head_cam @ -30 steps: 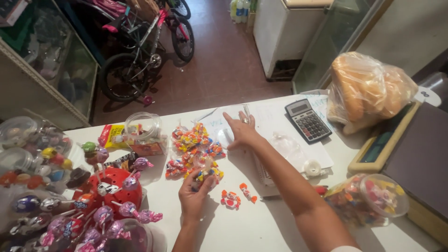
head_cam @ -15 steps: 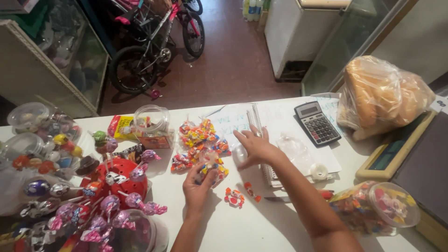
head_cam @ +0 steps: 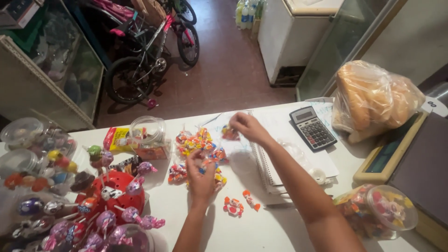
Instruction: Sorting and placing small candies into plastic bags at a workstation.
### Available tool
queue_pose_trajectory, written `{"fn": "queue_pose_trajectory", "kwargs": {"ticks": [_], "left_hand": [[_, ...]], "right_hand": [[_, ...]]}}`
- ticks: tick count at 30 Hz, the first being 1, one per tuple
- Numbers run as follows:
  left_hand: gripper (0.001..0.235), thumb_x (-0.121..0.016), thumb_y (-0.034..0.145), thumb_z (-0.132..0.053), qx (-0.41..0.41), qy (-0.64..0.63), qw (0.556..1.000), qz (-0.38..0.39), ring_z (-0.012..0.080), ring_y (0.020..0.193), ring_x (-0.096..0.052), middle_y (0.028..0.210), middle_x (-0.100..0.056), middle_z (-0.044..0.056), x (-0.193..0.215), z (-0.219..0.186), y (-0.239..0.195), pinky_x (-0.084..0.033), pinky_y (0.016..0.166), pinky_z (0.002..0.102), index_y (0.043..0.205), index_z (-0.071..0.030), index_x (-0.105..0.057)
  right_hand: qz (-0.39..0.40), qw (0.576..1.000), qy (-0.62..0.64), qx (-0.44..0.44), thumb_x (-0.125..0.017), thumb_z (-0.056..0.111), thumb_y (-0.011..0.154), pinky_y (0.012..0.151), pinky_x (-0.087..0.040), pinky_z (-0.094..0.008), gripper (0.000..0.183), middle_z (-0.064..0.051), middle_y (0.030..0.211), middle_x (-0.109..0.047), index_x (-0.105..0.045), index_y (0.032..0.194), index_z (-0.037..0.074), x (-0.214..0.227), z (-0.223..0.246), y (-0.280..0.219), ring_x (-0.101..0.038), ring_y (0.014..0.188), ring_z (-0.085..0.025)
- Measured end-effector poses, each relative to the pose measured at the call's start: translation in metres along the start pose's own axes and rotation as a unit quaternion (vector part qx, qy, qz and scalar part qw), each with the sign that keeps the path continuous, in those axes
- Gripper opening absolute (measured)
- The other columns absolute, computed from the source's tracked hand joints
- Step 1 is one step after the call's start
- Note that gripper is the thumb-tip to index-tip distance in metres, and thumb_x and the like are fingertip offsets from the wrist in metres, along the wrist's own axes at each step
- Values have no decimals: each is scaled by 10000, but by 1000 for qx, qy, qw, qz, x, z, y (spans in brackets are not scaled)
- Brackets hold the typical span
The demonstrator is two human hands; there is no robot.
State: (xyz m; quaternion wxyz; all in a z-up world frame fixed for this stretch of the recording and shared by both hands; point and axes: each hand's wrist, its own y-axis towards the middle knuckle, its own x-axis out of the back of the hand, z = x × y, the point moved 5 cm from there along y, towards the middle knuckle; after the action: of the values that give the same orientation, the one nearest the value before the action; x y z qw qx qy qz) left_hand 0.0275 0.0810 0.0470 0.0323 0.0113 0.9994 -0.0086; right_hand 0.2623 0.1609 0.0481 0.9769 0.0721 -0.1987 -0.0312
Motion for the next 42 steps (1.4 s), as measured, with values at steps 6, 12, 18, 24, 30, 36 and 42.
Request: {"fn": "queue_pose_trajectory", "kwargs": {"ticks": [6,12,18,24,30,36,42], "left_hand": [[490,-624,796,-18,-38,-4,999,-1,279,940,-646,1161,-589,154,3,46,13,-575,827,410,1253,-137,-491],[659,-616,753,13,-81,13,996,24,401,1177,-626,1356,-496,243,-5,12,1,-533,998,500,1342,-118,-351],[903,-565,875,19,-47,64,990,121,330,947,-662,1502,-432,319,-13,-15,-4,-613,762,354,1557,-203,-16],[981,-555,876,40,-95,163,968,165,481,1388,-452,1687,34,275,-19,-15,0,-482,1108,528,1598,-195,66],[949,-619,877,36,-86,102,985,109,501,1336,-501,1569,-275,327,-10,-20,7,-559,1036,539,1586,-136,-13],[787,-676,868,-3,-174,65,982,44,543,1360,-436,1632,-102,319,1,6,21,-483,1092,570,1521,-10,-237],[754,-675,888,-28,-173,69,982,41,363,1366,-542,1613,-258,207,4,-6,19,-548,1073,453,1522,-51,-267]], "right_hand": [[-5,973,-223,-53,-680,250,934,900,-544,-518,223,-202,980,-746,-690,1081,83,12,-80,39,-719,981,-423],[-33,964,-264,26,-750,313,909,968,-530,-559,610,-229,1262,-658,-520,1437,115,21,-82,47,-672,1124,-438],[231,972,5,36,-839,228,844,918,-590,-411,572,-181,1203,-717,-654,1355,48,-36,39,-20,-701,1086,-291],[276,957,-59,62,-798,146,864,850,-612,-380,338,-154,1082,-745,-749,1193,84,-51,67,-39,-698,1043,-284],[111,993,-3,32,-795,124,879,759,-609,-357,130,-115,917,-772,-789,1001,80,-25,45,-12,-724,857,-208],[-82,975,-199,59,-800,300,874,858,-550,-416,163,-65,958,-758,-792,930,147,6,-33,45,-716,984,-277],[-38,931,-360,-51,-548,464,912,887,-391,-576,340,-16,1128,-687,-763,899,200,-31,-90,69,-493,1242,-266]]}}
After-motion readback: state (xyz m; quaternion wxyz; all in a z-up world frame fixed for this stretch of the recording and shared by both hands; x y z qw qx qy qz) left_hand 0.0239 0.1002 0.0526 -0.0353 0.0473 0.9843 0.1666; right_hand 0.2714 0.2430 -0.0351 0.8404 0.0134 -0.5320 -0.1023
